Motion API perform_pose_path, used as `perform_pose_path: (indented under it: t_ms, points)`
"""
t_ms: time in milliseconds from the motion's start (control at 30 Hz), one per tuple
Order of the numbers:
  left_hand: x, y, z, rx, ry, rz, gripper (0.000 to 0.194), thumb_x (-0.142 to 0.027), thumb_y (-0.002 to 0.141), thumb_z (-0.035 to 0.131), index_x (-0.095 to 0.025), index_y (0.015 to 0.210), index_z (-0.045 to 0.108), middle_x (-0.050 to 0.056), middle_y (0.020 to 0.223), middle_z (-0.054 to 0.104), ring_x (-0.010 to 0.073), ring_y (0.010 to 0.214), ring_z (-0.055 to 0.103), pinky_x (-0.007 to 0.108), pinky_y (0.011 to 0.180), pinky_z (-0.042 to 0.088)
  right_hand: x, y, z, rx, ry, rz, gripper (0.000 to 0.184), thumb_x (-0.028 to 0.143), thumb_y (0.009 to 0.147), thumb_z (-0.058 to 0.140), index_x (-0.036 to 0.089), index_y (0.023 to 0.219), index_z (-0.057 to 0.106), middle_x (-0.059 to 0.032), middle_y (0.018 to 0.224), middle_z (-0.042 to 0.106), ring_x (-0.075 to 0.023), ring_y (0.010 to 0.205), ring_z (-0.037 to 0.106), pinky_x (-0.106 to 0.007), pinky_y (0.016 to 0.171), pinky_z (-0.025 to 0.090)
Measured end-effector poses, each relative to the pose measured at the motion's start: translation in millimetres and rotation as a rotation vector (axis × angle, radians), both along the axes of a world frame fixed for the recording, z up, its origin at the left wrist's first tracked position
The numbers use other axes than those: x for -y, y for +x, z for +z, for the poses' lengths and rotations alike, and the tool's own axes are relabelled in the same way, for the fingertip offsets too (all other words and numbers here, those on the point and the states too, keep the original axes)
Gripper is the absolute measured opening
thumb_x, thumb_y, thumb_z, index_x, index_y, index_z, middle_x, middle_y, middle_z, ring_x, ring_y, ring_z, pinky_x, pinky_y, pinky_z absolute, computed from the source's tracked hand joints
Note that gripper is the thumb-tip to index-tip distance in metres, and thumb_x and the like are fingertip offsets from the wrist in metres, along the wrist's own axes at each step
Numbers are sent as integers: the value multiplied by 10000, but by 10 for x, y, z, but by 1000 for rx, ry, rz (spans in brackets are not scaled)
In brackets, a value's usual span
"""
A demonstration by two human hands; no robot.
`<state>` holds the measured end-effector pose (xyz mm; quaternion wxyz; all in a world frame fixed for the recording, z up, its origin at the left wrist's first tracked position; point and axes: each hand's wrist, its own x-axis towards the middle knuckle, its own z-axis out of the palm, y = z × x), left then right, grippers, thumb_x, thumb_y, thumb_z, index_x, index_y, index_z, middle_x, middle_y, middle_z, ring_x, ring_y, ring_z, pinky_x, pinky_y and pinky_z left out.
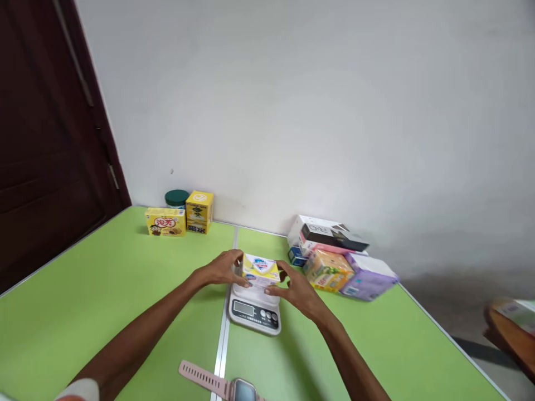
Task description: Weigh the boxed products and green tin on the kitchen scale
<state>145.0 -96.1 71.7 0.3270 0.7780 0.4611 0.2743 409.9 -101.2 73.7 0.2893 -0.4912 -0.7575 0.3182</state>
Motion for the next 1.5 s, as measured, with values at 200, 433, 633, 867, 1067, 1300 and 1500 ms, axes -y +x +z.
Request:
perform_pose_path:
  t_ms: [200, 433, 633, 867, 1067, 1300, 1500]
  points:
    - [-16, -94, 11, 69, -15, 0, 597, -502, 537, 922, -178, 916, 593, 6, 892, 603, 165, 772, 525, 276, 667, 410, -55, -93, 155, 103, -39, 43, 471, 452, 691, 793, 205, 1071, 667, -40, 924, 746, -228, 798, 650, -310, 658, 471]
    - [-87, -1025, 185, 126, 28, 123, 574, -456, 579, 902, -159, 1000, 649, 40, 968, 658, 180, 835, 555, 278, 697, 430, -376, -1059, 352, 33, 3, 129, 471, 405, 647, 837, 198, 1023, 643, -39, 903, 747, -202, 745, 660, -294, 660, 497]
    - [-327, -1669, -142, 283, -119, 300, 694, -293, 486, 896, -158, 1126, 664, 70, 1028, 738, 212, 860, 655, 315, 736, 523, -761, -1930, -12, -33, -62, 176, 413, 334, 609, 835, 214, 929, 603, -40, 898, 760, -197, 712, 685, -290, 636, 524]
    - [-52, -1911, -617, 300, -50, 612, 588, -377, 659, 801, -177, 1172, 596, 123, 1158, 679, 249, 943, 675, 406, 823, 570, -954, -2159, -313, 3, -60, 79, 351, 324, 659, 806, 224, 907, 579, -39, 848, 749, -219, 704, 703, -300, 601, 529]
    - [49, -2306, -743, 168, 218, 1158, 757, -457, 773, 739, -126, 1376, 423, 186, 1349, 500, 250, 990, 668, 503, 982, 551, -1133, -2296, -395, -23, -47, 43, 382, 330, 709, 781, 199, 1021, 605, -93, 1099, 746, -204, 762, 717, -309, 650, 559]
    - [-382, -2388, -748, 289, 153, 1080, 710, -369, 861, 671, -103, 1453, 383, 228, 1411, 450, 251, 1056, 683, 456, 961, 584, -1289, -2401, -438, -2, -34, 38, 430, 240, 667, 802, 187, 1061, 637, -59, 1009, 747, -199, 723, 688, -317, 669, 556]
    - [-459, -2459, -685, 264, 145, 1059, 668, -349, 815, 702, -107, 1385, 451, 204, 1342, 547, 295, 1110, 674, 522, 1005, 561, -1221, -2530, -453, 5, -8, -54, 447, 199, 660, 837, 196, 1055, 627, -83, 1120, 712, -221, 882, 669, -347, 779, 554]
